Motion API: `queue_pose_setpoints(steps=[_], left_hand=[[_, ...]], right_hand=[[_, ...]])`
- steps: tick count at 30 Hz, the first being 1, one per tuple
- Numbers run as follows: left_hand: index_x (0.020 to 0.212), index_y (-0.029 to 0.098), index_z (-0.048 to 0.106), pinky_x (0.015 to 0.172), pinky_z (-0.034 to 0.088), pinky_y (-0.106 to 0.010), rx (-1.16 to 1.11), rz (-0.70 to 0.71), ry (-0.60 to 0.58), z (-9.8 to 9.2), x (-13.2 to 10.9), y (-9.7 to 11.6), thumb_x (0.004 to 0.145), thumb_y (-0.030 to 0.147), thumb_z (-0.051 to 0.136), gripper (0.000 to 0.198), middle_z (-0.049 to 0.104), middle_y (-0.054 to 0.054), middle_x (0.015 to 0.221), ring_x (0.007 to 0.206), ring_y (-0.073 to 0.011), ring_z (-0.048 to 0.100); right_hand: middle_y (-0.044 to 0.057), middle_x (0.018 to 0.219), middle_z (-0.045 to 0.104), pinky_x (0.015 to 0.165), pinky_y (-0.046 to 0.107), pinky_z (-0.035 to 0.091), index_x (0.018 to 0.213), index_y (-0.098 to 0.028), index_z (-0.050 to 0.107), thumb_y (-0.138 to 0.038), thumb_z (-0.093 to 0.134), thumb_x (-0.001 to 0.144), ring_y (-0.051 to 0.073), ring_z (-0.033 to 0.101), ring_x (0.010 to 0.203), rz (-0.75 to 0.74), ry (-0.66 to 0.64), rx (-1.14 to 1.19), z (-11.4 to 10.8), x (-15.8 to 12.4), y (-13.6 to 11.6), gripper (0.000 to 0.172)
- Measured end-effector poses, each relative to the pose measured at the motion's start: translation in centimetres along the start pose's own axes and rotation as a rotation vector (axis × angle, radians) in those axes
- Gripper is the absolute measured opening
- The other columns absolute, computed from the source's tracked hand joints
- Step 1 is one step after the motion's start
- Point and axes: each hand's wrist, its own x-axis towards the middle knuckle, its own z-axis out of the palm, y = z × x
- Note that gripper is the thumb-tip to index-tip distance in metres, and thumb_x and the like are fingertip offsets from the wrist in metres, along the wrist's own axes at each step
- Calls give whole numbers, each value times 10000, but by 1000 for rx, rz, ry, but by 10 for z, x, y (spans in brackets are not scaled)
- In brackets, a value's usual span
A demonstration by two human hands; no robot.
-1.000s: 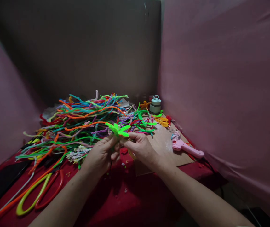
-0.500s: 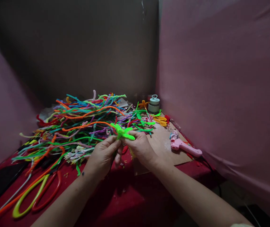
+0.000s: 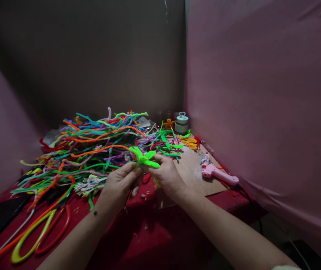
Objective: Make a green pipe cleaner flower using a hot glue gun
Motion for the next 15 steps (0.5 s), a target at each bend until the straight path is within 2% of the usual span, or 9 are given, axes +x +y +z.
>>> queue_pose_setpoints(steps=[4,7,10,15], left_hand=[[641,148,519,333,260,-151,-71,7,-56,-1,-1,0,804,313,548,233,478,57,473,335,-33,383],[624,136,521,347,256,-153,-166,-20,-116,-3,1,-2,798,320,567,258,477,46,490,352,-29,380],[636,127,529,348,274,-153,-327,-111,-202,-8,4,-5,788,326,582,256,499,31,521,348,-25,374],[668,132,531,313,278,-146,-496,-220,-355,-15,7,-9,780,321,595,228,472,44,472,309,-23,332]], right_hand=[[-41,563,566,471,201,308,716,-168,693,-253,714,654,58,394,473,38,-28,93,1,-2,6,107],[-20,605,599,509,215,354,709,-169,696,-273,700,674,79,455,523,19,-56,153,3,-3,8,110],[-13,664,631,528,218,379,765,-179,701,-247,708,671,83,478,539,-38,-55,202,5,-5,10,116],[-15,677,644,541,222,427,763,-175,693,-236,735,648,73,492,506,2,-82,255,4,-7,14,137]])
